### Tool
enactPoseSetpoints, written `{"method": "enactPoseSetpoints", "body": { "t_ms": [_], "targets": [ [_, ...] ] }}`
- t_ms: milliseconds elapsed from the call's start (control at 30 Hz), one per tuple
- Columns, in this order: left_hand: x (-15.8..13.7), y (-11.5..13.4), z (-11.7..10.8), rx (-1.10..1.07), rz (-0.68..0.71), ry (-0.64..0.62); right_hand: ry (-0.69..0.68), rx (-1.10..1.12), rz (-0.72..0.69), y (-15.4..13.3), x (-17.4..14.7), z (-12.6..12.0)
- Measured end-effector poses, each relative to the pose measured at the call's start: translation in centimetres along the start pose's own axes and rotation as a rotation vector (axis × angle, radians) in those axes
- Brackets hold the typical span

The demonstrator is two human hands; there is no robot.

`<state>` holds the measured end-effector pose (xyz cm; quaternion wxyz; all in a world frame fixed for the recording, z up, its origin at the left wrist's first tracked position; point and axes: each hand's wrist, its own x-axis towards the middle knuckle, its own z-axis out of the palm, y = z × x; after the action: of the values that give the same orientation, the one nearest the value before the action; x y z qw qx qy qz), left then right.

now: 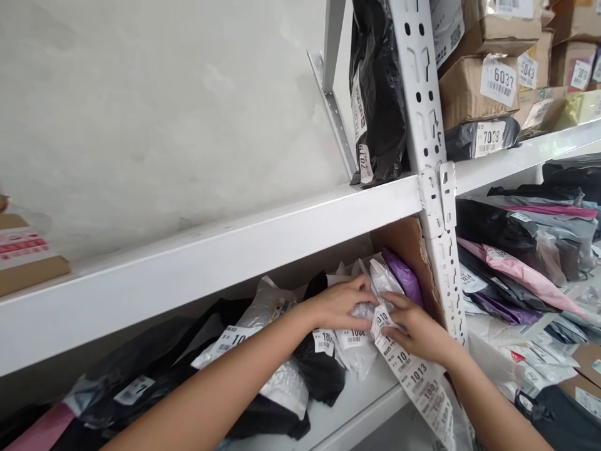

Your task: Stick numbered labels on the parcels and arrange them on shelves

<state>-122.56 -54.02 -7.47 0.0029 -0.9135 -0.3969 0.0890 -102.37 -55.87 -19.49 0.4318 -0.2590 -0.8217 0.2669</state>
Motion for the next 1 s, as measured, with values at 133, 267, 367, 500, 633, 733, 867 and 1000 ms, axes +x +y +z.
{"method": "enactPoseSetpoints", "body": {
  "t_ms": [133,267,367,500,633,733,867,1000],
  "targets": [
    [0.7,0.8,-0.4,0.133,0.021,-0.076,0.206,0.371,0.135,-0.2,-3.7,1.8],
    [1.7,1.5,-0.4,0.220,0.083,-0.115,0.133,0.799,0.328,-0.4,-4.8,4.7],
    [1.8,1.5,-0.8,0.031,0.120,-0.241,0.155,0.917,0.405,-0.6,-4.1,6.5],
    [1.7,1.1,-1.3,-0.107,0.043,-0.302,0.134,1.015,0.481,-1.0,-3.3,7.5],
    [2.0,1.4,-1.0,-0.128,-0.098,-0.175,0.193,1.064,0.482,-1.3,-3.7,6.7],
    [1.9,1.8,-0.5,-0.080,-0.152,-0.072,0.199,1.049,0.501,-1.3,-4.2,5.6],
    [1.6,2.0,-0.3,0.202,0.025,-0.047,0.204,1.029,0.525,-1.0,-4.1,5.3],
    [1.5,1.5,-0.5,0.100,0.237,-0.123,0.293,1.049,0.520,-0.3,-2.4,6.4]
  ]
}}
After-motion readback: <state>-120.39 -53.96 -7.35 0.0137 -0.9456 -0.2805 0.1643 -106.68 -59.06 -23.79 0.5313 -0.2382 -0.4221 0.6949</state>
